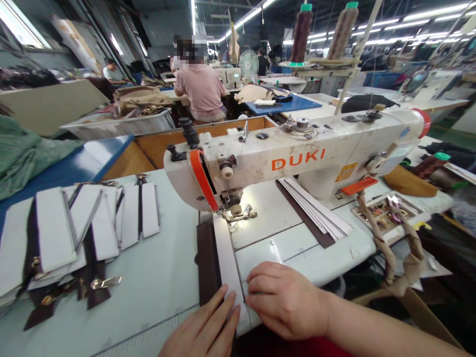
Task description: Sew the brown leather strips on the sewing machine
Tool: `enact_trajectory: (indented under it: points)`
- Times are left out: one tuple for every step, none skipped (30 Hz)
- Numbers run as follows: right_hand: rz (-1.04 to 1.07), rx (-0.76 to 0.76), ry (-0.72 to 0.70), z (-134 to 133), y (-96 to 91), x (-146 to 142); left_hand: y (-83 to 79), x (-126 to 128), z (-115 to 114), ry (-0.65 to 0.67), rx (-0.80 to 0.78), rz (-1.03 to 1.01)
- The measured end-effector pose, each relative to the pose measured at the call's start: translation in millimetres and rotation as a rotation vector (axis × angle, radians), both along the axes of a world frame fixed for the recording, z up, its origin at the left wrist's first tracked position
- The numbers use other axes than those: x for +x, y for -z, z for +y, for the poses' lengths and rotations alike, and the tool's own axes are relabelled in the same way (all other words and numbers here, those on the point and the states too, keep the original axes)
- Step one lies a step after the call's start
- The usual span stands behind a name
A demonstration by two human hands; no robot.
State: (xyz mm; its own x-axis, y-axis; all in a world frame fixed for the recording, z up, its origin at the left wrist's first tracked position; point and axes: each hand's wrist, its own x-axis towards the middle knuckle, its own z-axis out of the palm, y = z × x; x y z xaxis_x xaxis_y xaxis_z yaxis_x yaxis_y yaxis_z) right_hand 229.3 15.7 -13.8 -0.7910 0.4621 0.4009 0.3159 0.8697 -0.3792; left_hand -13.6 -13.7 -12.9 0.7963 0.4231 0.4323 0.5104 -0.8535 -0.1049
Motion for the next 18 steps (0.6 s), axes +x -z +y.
enact_trajectory:
  points:
    - [0.004, -0.003, -0.002, 0, -0.2, 0, 4.5, 2, -1, -0.012, 0.028, -0.041]
    - [0.007, -0.006, -0.003, 0, -0.5, 0, 9.4, 3, -2, -0.028, 0.061, -0.094]
    - [0.009, -0.010, -0.004, 0, -0.9, 0, 14.4, 5, -3, -0.045, 0.089, -0.143]
    - [0.011, -0.014, -0.005, 0, -1.4, 0, 18.8, 6, -4, -0.059, 0.112, -0.186]
    - [0.014, -0.016, -0.006, 0, -2.2, 0, 22.2, 8, -4, -0.066, 0.122, -0.210]
    - [0.019, -0.017, -0.007, -1, -3.2, -1, 24.3, 8, -5, -0.068, 0.116, -0.211]
    - [0.026, -0.018, -0.006, -1, -4.6, -1, 24.6, 9, -6, -0.065, 0.107, -0.206]
    - [0.036, -0.020, -0.004, -1, -6.2, -1, 23.4, 9, -6, -0.060, 0.107, -0.212]
    - [0.049, -0.022, 0.000, -2, -7.9, -1, 20.6, 10, -6, -0.057, 0.106, -0.213]
    - [0.060, -0.028, 0.007, -2, -9.7, -2, 16.9, 10, -6, -0.057, 0.098, -0.201]
    - [0.070, -0.034, 0.014, -3, -11.4, -2, 12.6, 10, -6, -0.062, 0.084, -0.179]
    - [0.077, -0.039, 0.022, -3, -13.1, -2, 8.5, 10, -6, -0.064, 0.066, -0.147]
    - [0.078, -0.042, 0.027, -4, -14.6, -3, 5.0, 10, -6, -0.068, 0.051, -0.118]
    - [0.074, -0.042, 0.028, -4, -15.9, -3, 2.5, 10, -7, -0.075, 0.039, -0.097]
    - [0.063, -0.036, 0.022, -5, -16.8, -4, 1.2, 11, -7, -0.078, 0.037, -0.090]
    - [0.044, -0.027, 0.014, -5, -17.5, -4, 1.0, 11, -8, -0.079, 0.045, -0.098]
    - [0.022, -0.013, 0.004, -5, -17.7, -5, 1.6, 11, -8, -0.082, 0.051, -0.107]
    - [-0.003, 0.002, -0.006, -4, -17.7, -5, 2.7, 11, -8, -0.088, 0.056, -0.117]
